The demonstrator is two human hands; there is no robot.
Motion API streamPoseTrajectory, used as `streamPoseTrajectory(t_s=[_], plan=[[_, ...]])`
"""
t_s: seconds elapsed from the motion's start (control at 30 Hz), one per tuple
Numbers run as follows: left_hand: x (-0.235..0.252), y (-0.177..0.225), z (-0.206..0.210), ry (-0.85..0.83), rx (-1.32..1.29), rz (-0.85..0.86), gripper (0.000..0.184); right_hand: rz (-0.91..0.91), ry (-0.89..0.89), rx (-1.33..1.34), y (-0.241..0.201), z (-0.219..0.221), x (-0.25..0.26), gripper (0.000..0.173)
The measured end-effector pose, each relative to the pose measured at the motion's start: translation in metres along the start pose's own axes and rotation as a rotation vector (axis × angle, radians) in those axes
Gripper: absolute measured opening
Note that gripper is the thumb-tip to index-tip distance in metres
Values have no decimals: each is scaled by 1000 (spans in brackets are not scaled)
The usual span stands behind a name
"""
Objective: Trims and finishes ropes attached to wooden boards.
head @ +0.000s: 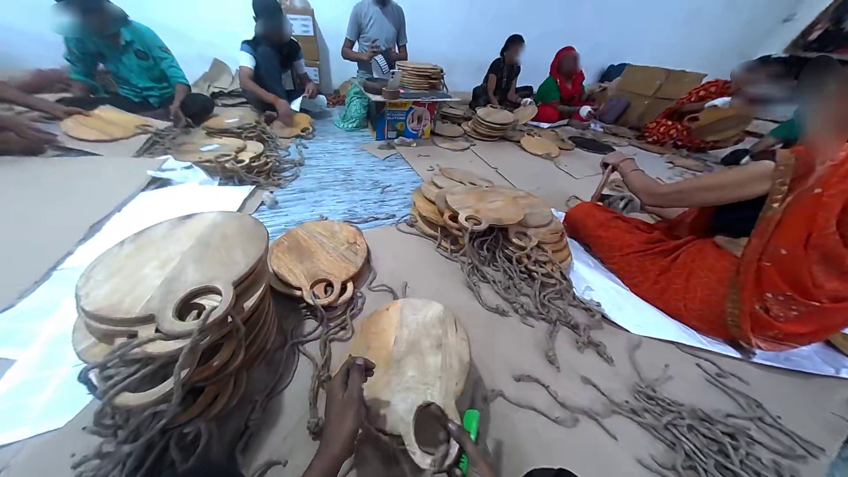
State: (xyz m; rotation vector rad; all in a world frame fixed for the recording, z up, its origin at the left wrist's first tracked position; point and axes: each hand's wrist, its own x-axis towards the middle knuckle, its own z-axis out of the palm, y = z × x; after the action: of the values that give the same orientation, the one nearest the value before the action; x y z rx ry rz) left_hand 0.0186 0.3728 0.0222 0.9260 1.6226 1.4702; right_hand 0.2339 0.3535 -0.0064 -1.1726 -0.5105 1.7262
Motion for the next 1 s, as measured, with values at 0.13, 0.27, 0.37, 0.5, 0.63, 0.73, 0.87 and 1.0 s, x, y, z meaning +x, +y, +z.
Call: streamPoseTrajectory(t_s=[0.13,0.27,0.37,0.5,0.63,0.73,0.87,1.0], plan=[[4,-5,7,12,-40,47,38,-190,60,-140,-60,-10,24,18],[4,-17,9,-131,-4,-14,29,-326,40,19,-110,-15,95,33],[1,-21,9,-236,-34,-37,23,-434,15,66,-151,-3,146,31],[1,-24,11,-322,-117,-105,23,-498,72,122,-204,22,213,26],[-2,-17,9,-393,-16,-208,26,-489,207,168,-233,39,269,24],[0,-18,9,-410,50,-230,25,-495,357,52,-251,47,298,23],[-1,-24,10,-416,61,-265,27,-492,274,-122,-277,48,311,50],[2,-21,14,-441,106,-269,28,-530,247,-538,-233,45,282,46]])
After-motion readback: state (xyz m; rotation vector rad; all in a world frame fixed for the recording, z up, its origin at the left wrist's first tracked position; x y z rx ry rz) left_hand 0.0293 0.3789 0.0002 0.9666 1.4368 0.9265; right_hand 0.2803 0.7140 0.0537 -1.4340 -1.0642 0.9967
